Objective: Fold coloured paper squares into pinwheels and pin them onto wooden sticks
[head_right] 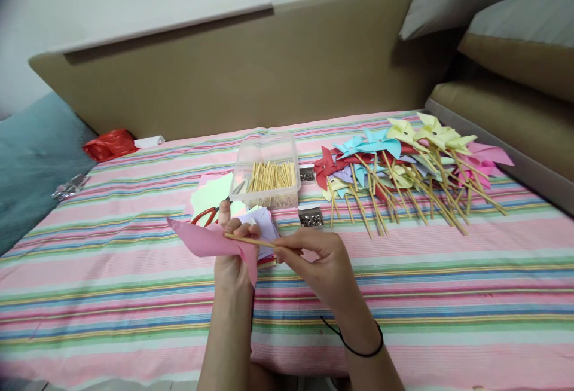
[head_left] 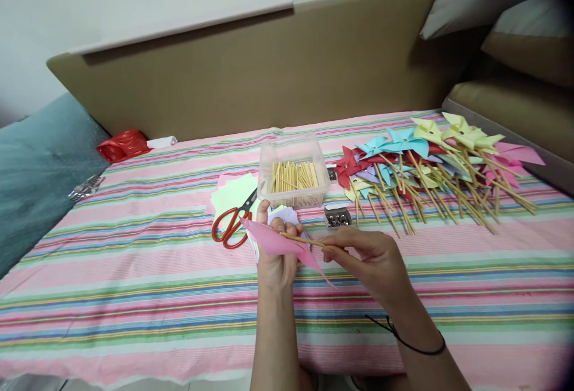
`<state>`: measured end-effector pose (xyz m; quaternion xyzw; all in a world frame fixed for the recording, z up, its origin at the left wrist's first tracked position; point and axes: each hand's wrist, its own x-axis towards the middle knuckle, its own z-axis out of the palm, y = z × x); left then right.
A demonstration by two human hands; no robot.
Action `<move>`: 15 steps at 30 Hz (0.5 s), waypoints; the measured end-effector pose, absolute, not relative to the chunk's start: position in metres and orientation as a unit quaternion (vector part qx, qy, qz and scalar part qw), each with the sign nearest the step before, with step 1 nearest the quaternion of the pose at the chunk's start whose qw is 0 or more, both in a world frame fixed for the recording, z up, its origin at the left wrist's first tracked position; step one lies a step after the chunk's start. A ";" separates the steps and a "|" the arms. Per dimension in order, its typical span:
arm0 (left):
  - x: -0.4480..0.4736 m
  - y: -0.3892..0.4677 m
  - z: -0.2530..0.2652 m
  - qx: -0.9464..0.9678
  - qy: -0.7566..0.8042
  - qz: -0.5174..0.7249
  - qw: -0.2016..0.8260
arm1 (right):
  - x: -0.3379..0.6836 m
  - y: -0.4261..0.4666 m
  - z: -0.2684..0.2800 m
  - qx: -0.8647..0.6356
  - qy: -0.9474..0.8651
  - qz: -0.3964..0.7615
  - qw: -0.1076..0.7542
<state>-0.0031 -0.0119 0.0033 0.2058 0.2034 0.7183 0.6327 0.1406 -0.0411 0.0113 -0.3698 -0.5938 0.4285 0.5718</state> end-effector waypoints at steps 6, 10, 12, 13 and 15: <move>-0.004 -0.013 0.006 0.233 0.192 0.715 0.631 | 0.140 -0.041 0.012 -0.369 -0.608 0.417 0.565; -0.005 -0.014 0.004 0.217 0.179 0.715 0.640 | 0.139 -0.041 0.013 -0.370 -0.614 0.410 0.564; -0.005 -0.014 0.004 0.206 0.185 0.715 0.642 | 0.139 -0.041 0.015 -0.374 -0.616 0.408 0.560; -0.006 -0.013 0.004 0.204 0.189 0.713 0.644 | 0.139 -0.042 0.015 -0.375 -0.619 0.408 0.558; -0.006 -0.013 0.008 0.209 0.192 0.706 0.649 | 0.139 -0.042 0.016 -0.374 -0.623 0.406 0.554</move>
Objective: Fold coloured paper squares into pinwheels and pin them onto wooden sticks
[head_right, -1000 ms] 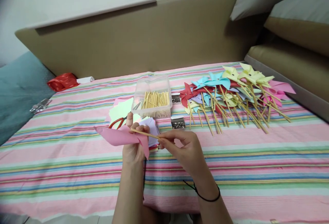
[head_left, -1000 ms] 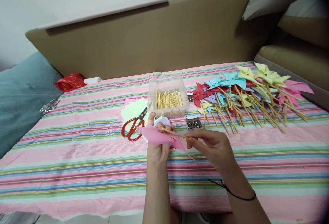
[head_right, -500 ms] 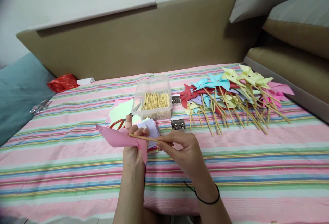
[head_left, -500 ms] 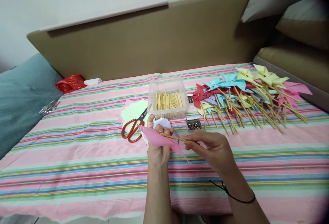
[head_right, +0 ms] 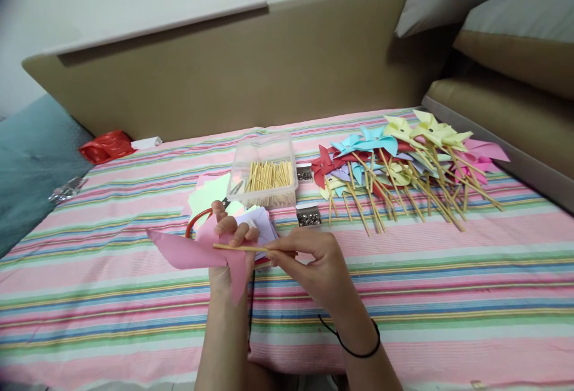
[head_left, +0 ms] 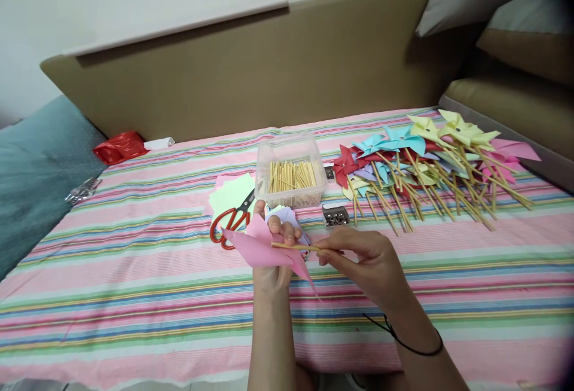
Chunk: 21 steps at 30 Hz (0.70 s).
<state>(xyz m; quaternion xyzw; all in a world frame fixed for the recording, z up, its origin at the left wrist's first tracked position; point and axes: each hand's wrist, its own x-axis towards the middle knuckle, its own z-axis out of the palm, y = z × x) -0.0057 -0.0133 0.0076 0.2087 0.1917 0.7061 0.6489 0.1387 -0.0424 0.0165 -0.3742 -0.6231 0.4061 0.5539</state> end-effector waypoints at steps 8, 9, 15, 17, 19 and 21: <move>-0.006 -0.015 0.018 0.244 0.179 0.687 0.660 | 0.139 -0.042 0.017 -0.368 -0.622 0.406 0.560; -0.006 -0.016 0.018 0.241 0.172 0.684 0.666 | 0.139 -0.042 0.017 -0.366 -0.623 0.408 0.559; -0.005 -0.015 0.017 0.220 0.171 0.700 0.658 | 0.140 -0.043 0.018 -0.364 -0.622 0.410 0.559; -0.005 -0.015 0.018 0.223 0.184 0.703 0.650 | 0.140 -0.043 0.018 -0.367 -0.620 0.413 0.556; -0.005 -0.015 0.018 0.232 0.195 0.702 0.644 | 0.140 -0.043 0.018 -0.370 -0.620 0.415 0.554; -0.006 -0.015 0.018 0.234 0.190 0.699 0.649 | 0.140 -0.043 0.018 -0.370 -0.620 0.417 0.552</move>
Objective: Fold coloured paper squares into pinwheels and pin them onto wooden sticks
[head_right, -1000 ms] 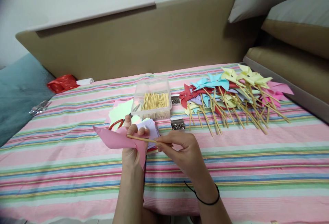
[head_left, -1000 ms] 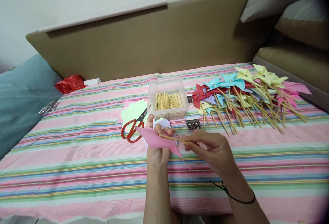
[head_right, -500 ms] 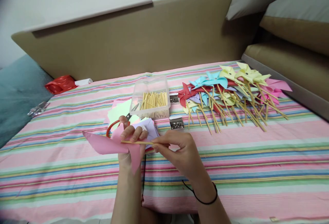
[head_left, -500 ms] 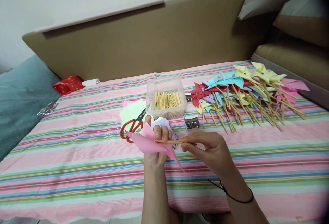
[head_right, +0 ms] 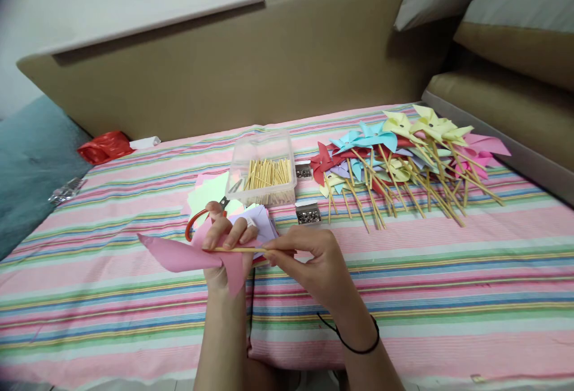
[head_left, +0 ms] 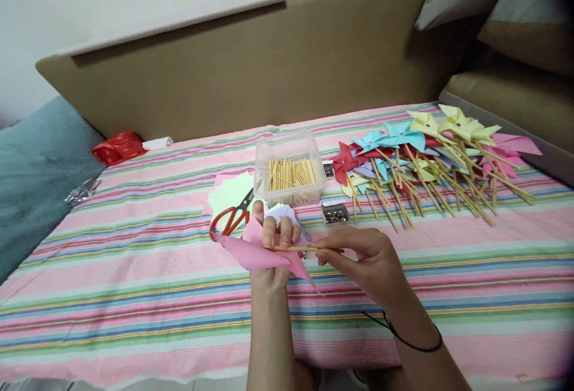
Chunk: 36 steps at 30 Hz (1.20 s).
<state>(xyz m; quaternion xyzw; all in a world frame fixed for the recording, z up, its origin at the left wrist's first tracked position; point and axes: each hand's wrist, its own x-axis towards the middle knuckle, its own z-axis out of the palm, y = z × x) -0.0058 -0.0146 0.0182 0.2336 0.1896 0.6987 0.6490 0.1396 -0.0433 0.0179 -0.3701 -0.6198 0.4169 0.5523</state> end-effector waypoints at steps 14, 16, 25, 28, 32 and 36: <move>-0.003 -0.011 0.005 0.242 0.287 0.689 0.620 | 0.140 -0.040 0.009 -0.448 -0.552 0.367 0.600; -0.003 -0.010 0.005 0.257 0.282 0.686 0.620 | 0.141 -0.039 0.006 -0.488 -0.522 0.348 0.607; 0.005 -0.008 0.008 0.239 0.334 0.691 0.594 | 0.142 -0.037 0.002 -0.562 -0.496 0.299 0.590; 0.007 -0.007 0.007 0.223 0.390 0.698 0.558 | 0.141 -0.037 0.003 -0.556 -0.518 0.288 0.583; 0.006 -0.006 0.005 0.214 0.398 0.710 0.541 | 0.141 -0.037 0.003 -0.551 -0.531 0.290 0.575; 0.006 -0.007 0.006 0.220 0.393 0.713 0.538 | 0.141 -0.038 0.002 -0.559 -0.527 0.295 0.568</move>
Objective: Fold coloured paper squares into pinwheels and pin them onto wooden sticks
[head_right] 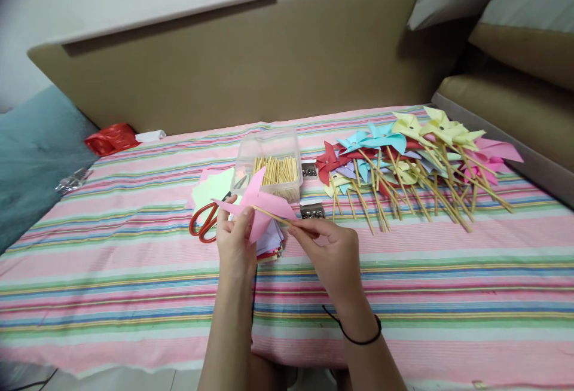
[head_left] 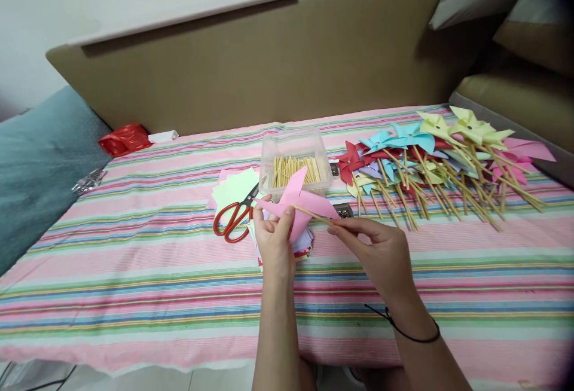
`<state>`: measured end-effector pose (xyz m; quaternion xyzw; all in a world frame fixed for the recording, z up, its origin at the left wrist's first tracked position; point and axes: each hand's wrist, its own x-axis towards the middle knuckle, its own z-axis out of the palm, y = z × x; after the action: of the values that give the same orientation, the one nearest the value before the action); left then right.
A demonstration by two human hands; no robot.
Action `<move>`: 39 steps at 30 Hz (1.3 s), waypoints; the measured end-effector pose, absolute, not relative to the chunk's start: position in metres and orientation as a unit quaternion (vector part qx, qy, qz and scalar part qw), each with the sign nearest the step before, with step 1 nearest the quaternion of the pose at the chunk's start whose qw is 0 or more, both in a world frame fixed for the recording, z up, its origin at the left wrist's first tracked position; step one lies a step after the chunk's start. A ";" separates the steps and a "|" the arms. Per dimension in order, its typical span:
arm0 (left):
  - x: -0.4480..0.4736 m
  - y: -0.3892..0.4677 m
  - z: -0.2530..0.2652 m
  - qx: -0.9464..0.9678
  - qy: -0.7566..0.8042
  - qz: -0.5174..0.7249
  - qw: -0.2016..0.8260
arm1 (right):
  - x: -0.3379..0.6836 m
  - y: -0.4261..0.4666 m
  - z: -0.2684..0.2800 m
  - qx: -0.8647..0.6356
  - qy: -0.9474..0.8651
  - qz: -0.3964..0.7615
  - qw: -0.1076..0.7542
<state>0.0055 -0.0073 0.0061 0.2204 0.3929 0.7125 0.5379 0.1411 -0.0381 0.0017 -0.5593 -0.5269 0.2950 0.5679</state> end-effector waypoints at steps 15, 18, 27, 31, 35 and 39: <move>0.003 -0.004 0.002 0.244 0.392 0.722 0.516 | 0.142 -0.039 0.000 -0.559 -0.515 0.337 0.555; 0.003 -0.004 0.002 0.244 0.397 0.719 0.515 | 0.142 -0.039 0.000 -0.553 -0.514 0.347 0.557; 0.003 -0.006 0.003 0.241 0.395 0.721 0.516 | 0.143 -0.038 -0.002 -0.558 -0.516 0.346 0.550; 0.002 -0.006 0.004 0.241 0.401 0.718 0.516 | 0.143 -0.038 -0.002 -0.558 -0.516 0.340 0.554; 0.002 -0.006 0.005 0.241 0.397 0.716 0.521 | 0.142 -0.038 -0.001 -0.558 -0.517 0.339 0.553; 0.002 -0.006 0.005 0.242 0.395 0.717 0.522 | 0.142 -0.038 -0.001 -0.559 -0.515 0.338 0.556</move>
<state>0.0015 -0.0061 0.0054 0.2416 0.3945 0.7167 0.5219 0.1420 -0.0384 -0.0011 -0.5585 -0.5148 0.3383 0.5555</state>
